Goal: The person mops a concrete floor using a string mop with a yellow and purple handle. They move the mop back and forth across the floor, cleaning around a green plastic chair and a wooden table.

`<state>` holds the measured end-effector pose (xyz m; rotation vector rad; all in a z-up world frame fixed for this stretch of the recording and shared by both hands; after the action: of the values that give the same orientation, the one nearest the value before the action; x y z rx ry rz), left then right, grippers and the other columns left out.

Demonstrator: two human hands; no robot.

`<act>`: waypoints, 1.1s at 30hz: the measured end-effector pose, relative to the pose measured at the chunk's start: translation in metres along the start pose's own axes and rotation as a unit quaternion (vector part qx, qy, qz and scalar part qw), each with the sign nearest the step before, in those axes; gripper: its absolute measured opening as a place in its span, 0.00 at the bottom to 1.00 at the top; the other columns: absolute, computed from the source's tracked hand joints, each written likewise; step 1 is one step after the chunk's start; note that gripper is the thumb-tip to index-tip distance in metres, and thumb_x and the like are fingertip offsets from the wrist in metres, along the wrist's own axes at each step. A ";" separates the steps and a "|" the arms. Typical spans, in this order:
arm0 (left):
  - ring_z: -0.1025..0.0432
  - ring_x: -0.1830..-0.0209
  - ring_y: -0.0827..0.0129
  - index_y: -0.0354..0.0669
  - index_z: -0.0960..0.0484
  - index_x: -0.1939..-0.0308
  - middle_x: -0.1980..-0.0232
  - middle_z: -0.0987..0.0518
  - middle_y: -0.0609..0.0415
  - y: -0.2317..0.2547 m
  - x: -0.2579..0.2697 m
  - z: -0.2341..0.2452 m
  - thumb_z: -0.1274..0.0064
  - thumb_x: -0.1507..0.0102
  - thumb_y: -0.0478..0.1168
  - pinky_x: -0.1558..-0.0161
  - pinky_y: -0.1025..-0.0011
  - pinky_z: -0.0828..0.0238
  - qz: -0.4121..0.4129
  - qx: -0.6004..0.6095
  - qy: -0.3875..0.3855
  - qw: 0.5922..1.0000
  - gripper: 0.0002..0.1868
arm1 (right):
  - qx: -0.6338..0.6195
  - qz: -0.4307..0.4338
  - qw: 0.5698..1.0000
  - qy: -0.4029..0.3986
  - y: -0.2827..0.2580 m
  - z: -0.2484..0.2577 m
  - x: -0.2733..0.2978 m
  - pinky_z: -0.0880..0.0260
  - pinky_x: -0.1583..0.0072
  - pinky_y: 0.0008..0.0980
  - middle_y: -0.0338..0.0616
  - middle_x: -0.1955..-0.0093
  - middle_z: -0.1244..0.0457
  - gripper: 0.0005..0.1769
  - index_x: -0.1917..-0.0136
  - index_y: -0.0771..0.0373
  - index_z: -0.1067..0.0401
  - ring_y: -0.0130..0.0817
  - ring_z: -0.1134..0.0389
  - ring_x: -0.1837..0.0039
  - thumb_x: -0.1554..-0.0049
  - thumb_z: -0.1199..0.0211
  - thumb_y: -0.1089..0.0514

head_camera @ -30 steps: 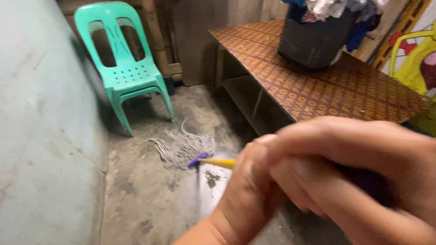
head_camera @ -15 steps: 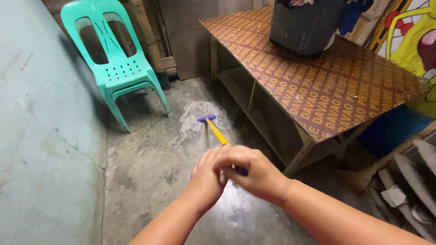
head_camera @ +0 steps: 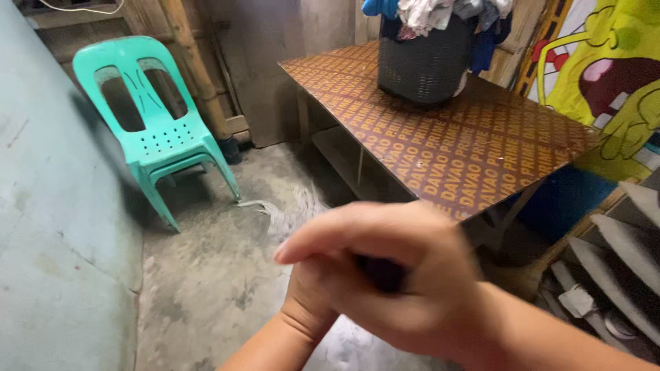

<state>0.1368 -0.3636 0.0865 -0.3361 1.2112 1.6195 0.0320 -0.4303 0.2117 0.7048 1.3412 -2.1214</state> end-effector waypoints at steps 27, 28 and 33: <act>0.44 0.25 0.47 0.48 0.36 0.28 0.29 0.32 0.46 -0.034 0.061 0.009 0.39 0.42 0.39 0.31 0.50 0.51 0.216 -0.234 -0.008 0.948 0.39 | 0.277 -0.315 0.906 -0.047 0.220 -0.007 0.061 0.29 0.46 0.45 0.53 0.50 0.29 0.19 0.44 0.59 0.24 0.53 0.28 0.47 0.47 0.34 0.49; 0.46 0.24 0.45 0.48 0.37 0.27 0.29 0.34 0.45 -0.037 0.056 0.004 0.38 0.42 0.40 0.31 0.49 0.53 0.217 -0.239 -0.022 0.946 0.40 | 0.282 -0.299 0.911 -0.038 0.206 -0.004 0.056 0.29 0.47 0.45 0.54 0.51 0.29 0.19 0.45 0.59 0.23 0.53 0.28 0.48 0.47 0.35 0.48; 0.52 0.21 0.39 0.46 0.40 0.27 0.24 0.38 0.43 -0.026 0.029 -0.017 0.38 0.44 0.38 0.31 0.45 0.57 0.183 -0.165 -0.036 0.968 0.43 | 0.250 -0.260 0.932 0.017 0.103 0.011 0.028 0.27 0.53 0.42 0.52 0.58 0.28 0.16 0.52 0.60 0.20 0.49 0.25 0.56 0.47 0.39 0.49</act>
<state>0.1411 -0.3628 0.0437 -0.2693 0.9849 2.1445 0.0790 -0.4822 0.1307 0.6200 1.0861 -2.9509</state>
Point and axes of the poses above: each hand's wrist, its own x-axis away from the middle knuckle, its own z-axis out of the back of the hand, y = z × x, the point moved 5 cm from there along -x, towards the middle knuckle
